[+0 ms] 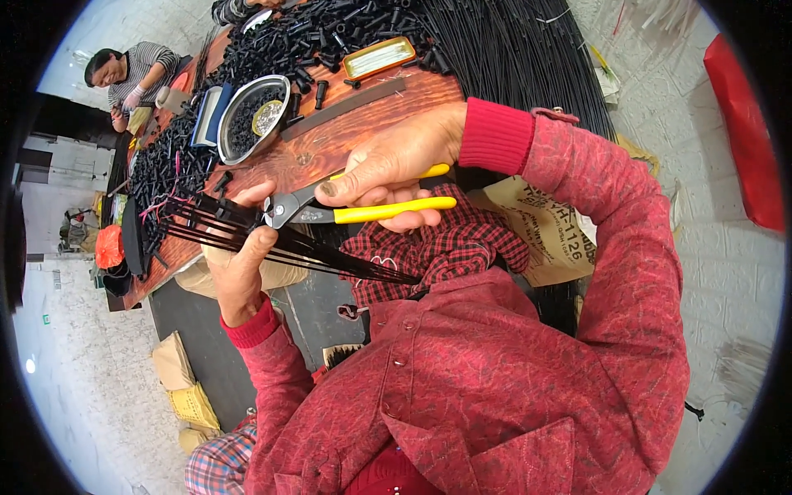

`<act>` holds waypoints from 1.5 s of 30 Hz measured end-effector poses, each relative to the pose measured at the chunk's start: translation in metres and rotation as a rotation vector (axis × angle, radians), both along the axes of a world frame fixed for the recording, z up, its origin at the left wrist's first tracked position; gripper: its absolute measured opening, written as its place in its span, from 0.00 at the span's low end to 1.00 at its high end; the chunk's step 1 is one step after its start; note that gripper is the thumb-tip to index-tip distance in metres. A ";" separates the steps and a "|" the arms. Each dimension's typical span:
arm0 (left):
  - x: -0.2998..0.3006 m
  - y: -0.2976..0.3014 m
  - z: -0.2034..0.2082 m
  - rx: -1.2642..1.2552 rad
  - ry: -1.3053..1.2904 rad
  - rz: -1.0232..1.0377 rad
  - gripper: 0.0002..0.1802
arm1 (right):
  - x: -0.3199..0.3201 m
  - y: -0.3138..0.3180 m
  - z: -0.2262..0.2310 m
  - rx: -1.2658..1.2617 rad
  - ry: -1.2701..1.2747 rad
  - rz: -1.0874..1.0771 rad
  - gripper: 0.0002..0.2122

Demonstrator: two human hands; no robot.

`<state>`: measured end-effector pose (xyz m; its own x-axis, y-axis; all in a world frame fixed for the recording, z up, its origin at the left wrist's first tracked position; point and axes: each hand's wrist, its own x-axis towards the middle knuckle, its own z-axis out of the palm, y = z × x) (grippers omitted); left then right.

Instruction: Assembling wiring harnesses by cutting and stripping black wires and attaching small connectors at a workbench.

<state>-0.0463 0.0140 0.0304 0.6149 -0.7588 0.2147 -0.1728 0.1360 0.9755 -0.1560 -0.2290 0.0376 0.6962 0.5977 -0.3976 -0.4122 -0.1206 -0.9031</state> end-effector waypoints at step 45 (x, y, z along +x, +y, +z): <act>0.031 0.007 -0.015 -0.041 0.011 0.104 0.30 | -0.006 0.009 -0.006 -0.018 0.084 -0.226 0.35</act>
<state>-0.0152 0.0206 0.0152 0.6921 -0.6816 0.2376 -0.1778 0.1581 0.9713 -0.1624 -0.2200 0.0320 0.7756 0.4226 -0.4689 -0.5038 -0.0329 -0.8632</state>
